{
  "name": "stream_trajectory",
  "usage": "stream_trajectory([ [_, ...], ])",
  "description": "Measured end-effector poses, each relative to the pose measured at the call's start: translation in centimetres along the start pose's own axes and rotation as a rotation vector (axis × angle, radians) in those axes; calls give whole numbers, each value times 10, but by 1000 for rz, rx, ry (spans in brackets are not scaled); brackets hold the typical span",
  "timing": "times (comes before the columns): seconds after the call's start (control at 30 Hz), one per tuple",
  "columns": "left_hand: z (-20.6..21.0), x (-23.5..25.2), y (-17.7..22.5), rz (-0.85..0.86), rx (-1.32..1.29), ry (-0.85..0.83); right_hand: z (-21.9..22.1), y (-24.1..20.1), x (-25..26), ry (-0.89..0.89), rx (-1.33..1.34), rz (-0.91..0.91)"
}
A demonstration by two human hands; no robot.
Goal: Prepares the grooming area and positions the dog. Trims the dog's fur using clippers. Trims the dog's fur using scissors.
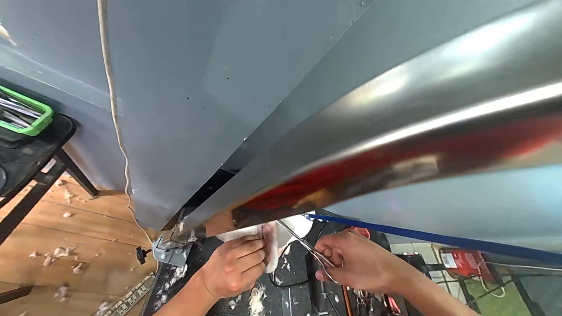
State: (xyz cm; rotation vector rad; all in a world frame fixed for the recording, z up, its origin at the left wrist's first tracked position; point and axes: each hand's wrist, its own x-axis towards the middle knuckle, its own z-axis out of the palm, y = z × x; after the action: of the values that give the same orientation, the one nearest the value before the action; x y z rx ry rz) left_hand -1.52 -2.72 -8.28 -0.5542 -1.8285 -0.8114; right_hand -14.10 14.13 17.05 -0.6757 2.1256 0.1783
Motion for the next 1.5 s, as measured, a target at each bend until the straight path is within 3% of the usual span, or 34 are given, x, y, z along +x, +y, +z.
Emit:
stream_trajectory([
  [0.97, -4, -7, -1, -1, 9, -5, -26, -2, 18, -28, -119, 25],
  [1.5, -4, -7, -1, 4, 5, -10, -27, 11, 28, -19, -122, -57],
])
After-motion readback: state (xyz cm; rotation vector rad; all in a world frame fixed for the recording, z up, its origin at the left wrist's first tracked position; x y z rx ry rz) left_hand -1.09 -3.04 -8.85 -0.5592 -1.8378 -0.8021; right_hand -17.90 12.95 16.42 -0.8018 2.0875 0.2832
